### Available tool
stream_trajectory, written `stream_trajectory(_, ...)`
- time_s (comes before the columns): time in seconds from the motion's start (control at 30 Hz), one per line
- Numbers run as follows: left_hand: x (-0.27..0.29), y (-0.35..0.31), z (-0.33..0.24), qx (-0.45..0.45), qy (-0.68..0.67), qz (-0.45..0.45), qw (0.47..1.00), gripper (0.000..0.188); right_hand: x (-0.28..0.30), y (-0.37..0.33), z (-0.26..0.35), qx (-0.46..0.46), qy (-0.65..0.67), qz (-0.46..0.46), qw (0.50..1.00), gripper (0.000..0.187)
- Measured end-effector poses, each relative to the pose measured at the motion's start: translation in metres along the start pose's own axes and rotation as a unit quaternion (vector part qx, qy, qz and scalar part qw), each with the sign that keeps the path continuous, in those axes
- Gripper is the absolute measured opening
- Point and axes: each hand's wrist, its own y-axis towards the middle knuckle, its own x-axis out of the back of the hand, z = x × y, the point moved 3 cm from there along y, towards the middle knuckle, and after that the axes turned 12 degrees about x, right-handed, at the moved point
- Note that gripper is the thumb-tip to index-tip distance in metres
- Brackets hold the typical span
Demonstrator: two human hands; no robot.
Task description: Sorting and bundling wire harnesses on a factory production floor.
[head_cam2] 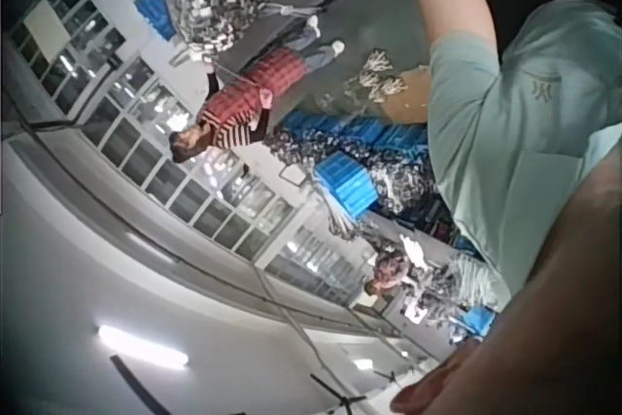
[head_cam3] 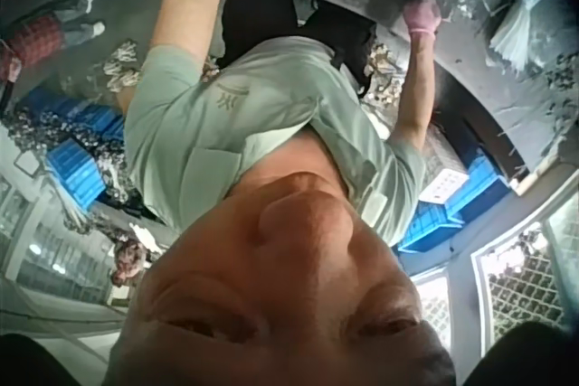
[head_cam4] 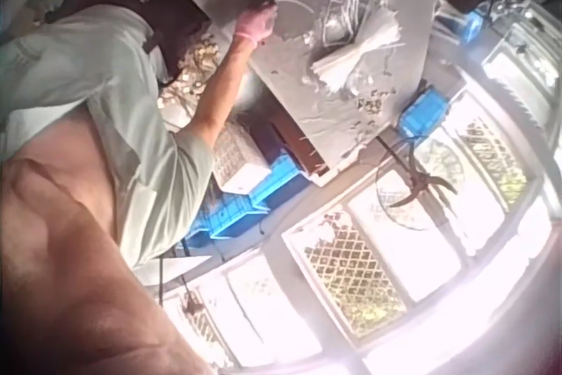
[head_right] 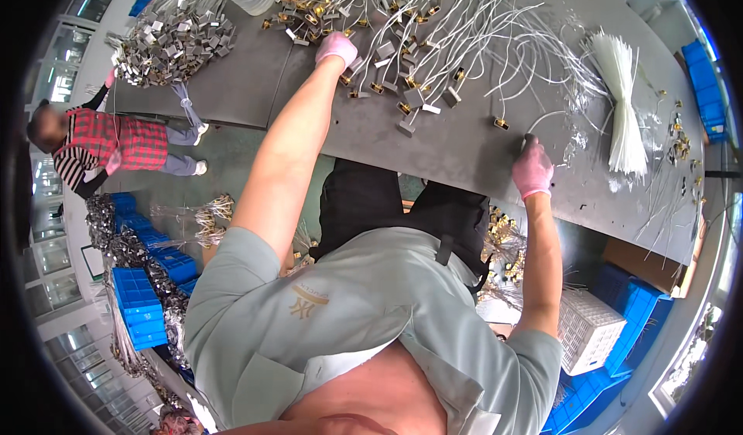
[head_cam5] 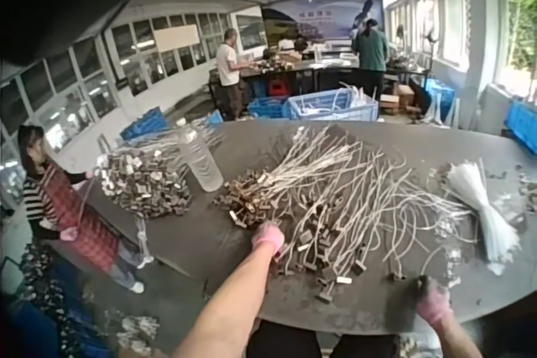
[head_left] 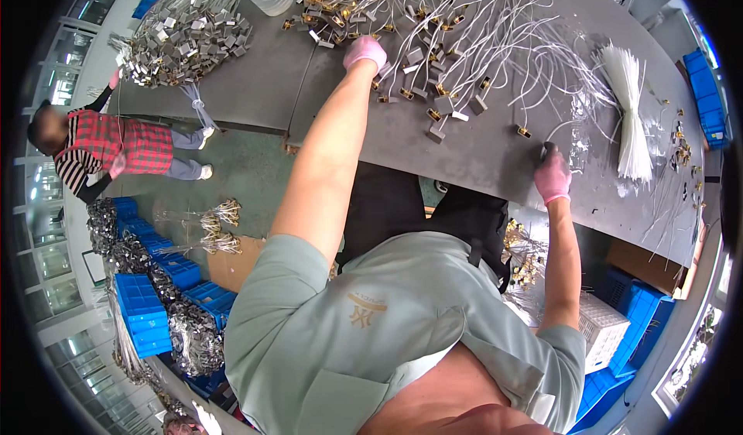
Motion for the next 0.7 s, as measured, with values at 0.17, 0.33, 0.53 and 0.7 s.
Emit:
stream_trajectory(0.17,-0.003,0.030,0.036,-0.019,-0.056,-0.035,0.998,0.032,0.010,0.000,-0.010,-0.040,0.123,-0.013,0.992,0.028)
stream_trajectory(0.33,0.006,0.044,0.067,-0.133,-0.160,-0.004,0.978,0.038,-0.005,-0.009,-0.046,-0.098,0.330,-0.026,0.939,0.025)
stream_trajectory(0.53,0.001,0.005,0.029,-0.086,-0.032,-0.032,0.995,0.040,0.000,0.005,-0.002,-0.007,0.285,-0.120,0.951,0.021)
stream_trajectory(0.7,0.008,0.009,0.013,-0.047,-0.056,-0.067,0.995,0.028,0.019,-0.023,0.009,-0.085,0.475,-0.134,0.865,0.019)
